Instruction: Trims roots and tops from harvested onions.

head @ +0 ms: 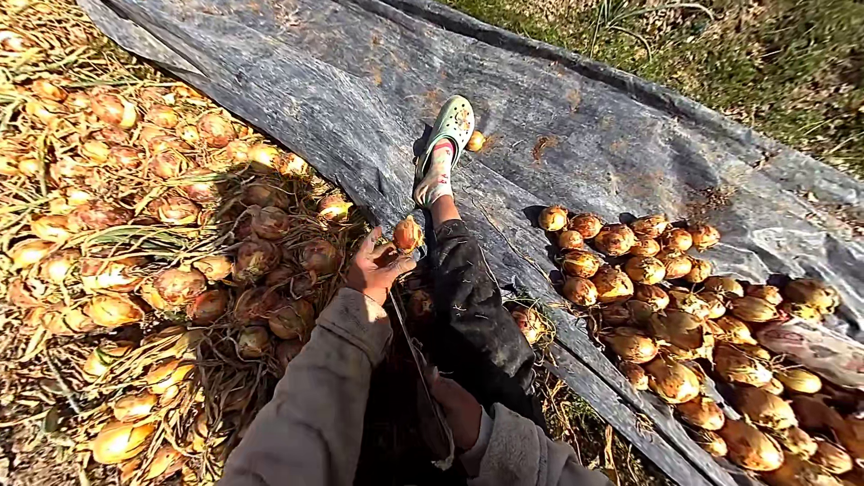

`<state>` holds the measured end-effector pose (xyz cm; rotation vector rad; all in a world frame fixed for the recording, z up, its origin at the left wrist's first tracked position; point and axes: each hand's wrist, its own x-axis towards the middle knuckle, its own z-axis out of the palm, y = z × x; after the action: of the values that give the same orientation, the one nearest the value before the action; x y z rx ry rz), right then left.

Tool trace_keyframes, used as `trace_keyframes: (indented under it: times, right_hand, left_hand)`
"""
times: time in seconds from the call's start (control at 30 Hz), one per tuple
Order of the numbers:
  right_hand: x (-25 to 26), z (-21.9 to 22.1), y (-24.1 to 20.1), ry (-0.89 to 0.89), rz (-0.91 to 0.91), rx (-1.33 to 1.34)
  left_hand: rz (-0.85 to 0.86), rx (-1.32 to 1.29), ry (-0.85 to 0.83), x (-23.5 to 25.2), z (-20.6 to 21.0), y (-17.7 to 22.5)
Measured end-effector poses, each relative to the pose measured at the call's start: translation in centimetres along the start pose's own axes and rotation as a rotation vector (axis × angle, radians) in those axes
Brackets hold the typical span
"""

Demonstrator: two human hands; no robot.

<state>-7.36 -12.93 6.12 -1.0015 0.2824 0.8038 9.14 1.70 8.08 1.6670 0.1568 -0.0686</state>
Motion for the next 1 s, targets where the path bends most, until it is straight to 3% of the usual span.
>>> trace_keyframes:
  times: [0.03, 0.07, 0.13, 0.2, 0.27, 0.4, 0.5, 0.57, 0.6, 0.77, 0.83, 1.0]
  right_hand:
    - [-0.1, -0.1, 0.2, -0.057, -0.025, 0.037]
    - [-0.1, -0.2, 0.5, -0.107, -0.051, 0.069]
    - [0.0, -0.5, 0.8, -0.147, -0.083, 0.094]
    - [0.3, -0.6, 0.5, -0.131, -0.066, 0.105]
    - [0.7, -0.5, 0.5, -0.106, -0.051, 0.114]
    - [1.5, -0.3, 0.7, -0.076, -0.020, 0.078]
    - [1.7, -0.3, 0.3, -0.048, -0.043, 0.091]
    - [1.6, -0.4, 0.3, -0.048, -0.055, 0.125]
    - [1.7, -0.4, 0.3, -0.049, -0.056, 0.124]
    - [2.0, 0.5, 0.0, 0.087, 0.081, -0.119]
    - [2.0, 1.2, 0.0, 0.112, 0.118, -0.244]
    - [1.2, 3.2, -0.7, 0.106, -0.056, -0.636]
  left_hand:
    - [0.031, -0.216, -0.026, 0.8, 1.2, 0.2]
    - [0.038, -0.262, -0.045, 1.3, 2.1, -0.2]
    - [0.013, 0.141, -0.168, 1.5, 2.8, -3.3]
    - [-0.094, 0.685, -0.449, 1.0, 3.7, -7.2]
    - [-0.150, 0.996, -0.581, 0.1, 5.0, -10.2]
    - [-0.149, 1.023, -0.492, -1.5, 5.2, -10.7]
    - [0.044, 0.789, -0.280, -3.8, 2.9, -11.1]
    - [-0.090, 0.726, -0.277, -5.8, 0.1, -8.2]
    - [-0.112, 0.658, -0.197, -7.1, -1.5, -7.4]
    - [-0.197, -0.062, 0.282, -13.0, -7.3, -5.8]
    - [-0.151, -0.241, 0.369, -14.6, -8.3, -5.1]
    - [-0.070, 0.288, 0.220, -17.6, -9.4, -2.8]
